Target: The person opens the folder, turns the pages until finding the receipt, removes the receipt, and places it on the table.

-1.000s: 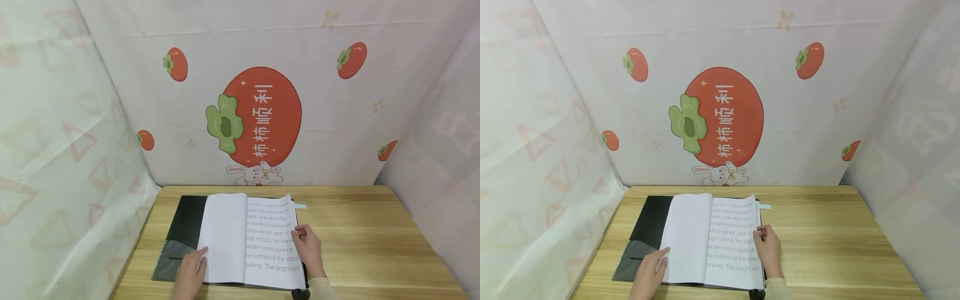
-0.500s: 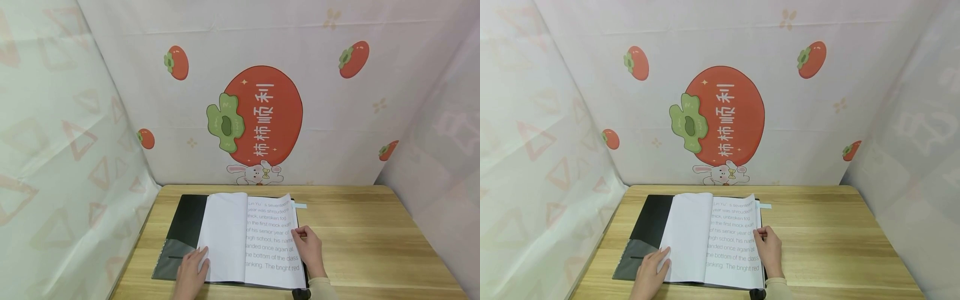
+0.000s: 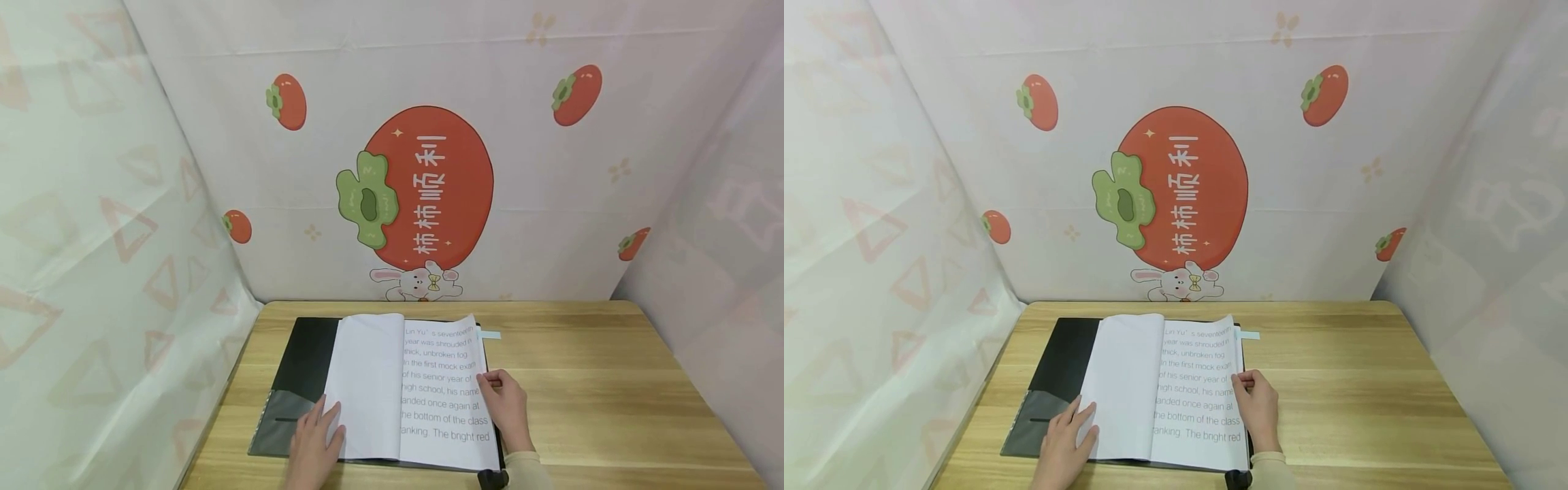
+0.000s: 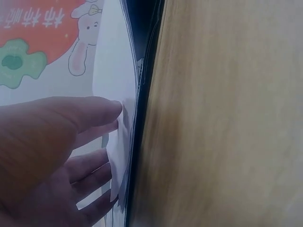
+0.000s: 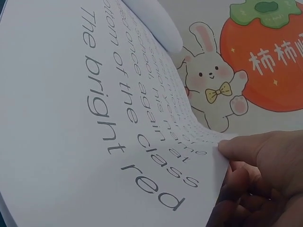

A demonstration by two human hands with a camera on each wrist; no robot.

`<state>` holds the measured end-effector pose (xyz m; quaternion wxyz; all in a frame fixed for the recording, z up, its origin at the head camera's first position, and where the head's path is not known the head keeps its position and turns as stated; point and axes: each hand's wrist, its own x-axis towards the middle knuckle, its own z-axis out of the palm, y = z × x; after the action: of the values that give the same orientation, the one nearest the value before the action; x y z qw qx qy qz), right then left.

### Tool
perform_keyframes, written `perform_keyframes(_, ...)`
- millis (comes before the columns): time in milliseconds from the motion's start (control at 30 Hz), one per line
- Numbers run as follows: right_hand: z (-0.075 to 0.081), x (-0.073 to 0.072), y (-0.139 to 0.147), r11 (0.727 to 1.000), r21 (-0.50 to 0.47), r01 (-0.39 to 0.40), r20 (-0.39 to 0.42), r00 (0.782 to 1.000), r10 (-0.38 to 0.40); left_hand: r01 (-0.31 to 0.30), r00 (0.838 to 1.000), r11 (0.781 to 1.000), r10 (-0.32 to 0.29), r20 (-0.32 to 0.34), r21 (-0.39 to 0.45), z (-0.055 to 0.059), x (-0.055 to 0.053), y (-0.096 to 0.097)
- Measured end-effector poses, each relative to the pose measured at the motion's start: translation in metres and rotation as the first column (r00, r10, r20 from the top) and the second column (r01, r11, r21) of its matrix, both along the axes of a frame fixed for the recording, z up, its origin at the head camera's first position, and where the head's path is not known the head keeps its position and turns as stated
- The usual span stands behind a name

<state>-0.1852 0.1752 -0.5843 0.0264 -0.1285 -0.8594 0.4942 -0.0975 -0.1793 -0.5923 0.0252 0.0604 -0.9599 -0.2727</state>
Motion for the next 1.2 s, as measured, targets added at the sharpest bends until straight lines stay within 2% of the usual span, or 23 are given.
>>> perform_keyframes(300, -0.001, 0.000, 0.001, 1.000, 0.010, -0.003, 0.002, 1.000, 0.003, 0.007, 0.998, 1.000, -0.007, 0.058, 0.012, 0.000, 0.001, 0.006)
perform_keyframes(467, -0.002, -0.001, -0.012, 0.999, -0.006, -0.034, -0.012, 0.999, 0.034, -0.059, 0.990, 0.998, 0.059, 0.128, -0.007, -0.002, 0.004, 0.008)
perform_keyframes(600, -0.001, -0.002, -0.023, 0.998, -0.018, -0.061, -0.012, 0.998, 0.061, -0.084, 0.988, 0.996, 0.083, 0.129, 0.003, -0.001, 0.006, 0.010)
perform_keyframes(733, 0.007, -0.001, -0.025, 0.997, -0.045, -0.056, 0.007, 0.998, 0.057, -0.070, 0.996, 0.996, 0.067, 0.057, 0.050, 0.004, 0.005, 0.019)
perform_keyframes(767, 0.009, 0.000, -0.027, 0.997, -0.056, -0.056, 0.012, 0.998, 0.056, -0.064, 0.998, 0.997, 0.063, 0.027, 0.050, 0.006, 0.004, 0.022)
perform_keyframes(833, 0.012, 0.001, -0.030, 0.995, -0.084, -0.057, 0.023, 0.998, 0.059, -0.035, 0.996, 0.999, 0.037, -0.079, 0.024, 0.010, 0.003, 0.027)
perform_keyframes(900, 0.015, 0.002, -0.034, 0.992, -0.115, -0.057, 0.035, 0.997, 0.062, 0.001, 0.978, 1.000, -0.005, -0.206, -0.021, 0.014, 0.002, 0.033)
perform_keyframes(1000, 0.018, 0.003, -0.042, 0.985, -0.164, -0.057, 0.050, 0.997, 0.066, 0.067, 0.929, 0.995, -0.091, -0.358, -0.080, 0.021, 0.002, 0.045)
perform_keyframes(1067, 0.020, 0.003, -0.047, 0.980, -0.188, -0.069, 0.048, 0.996, 0.079, 0.125, 0.910, 0.989, -0.147, -0.387, -0.082, 0.026, 0.002, 0.056)
perform_keyframes(1200, 0.024, 0.004, -0.057, 0.972, -0.208, -0.107, 0.023, 0.993, 0.114, 0.267, 0.911, 0.963, -0.260, -0.321, -0.023, 0.033, 0.004, 0.078)
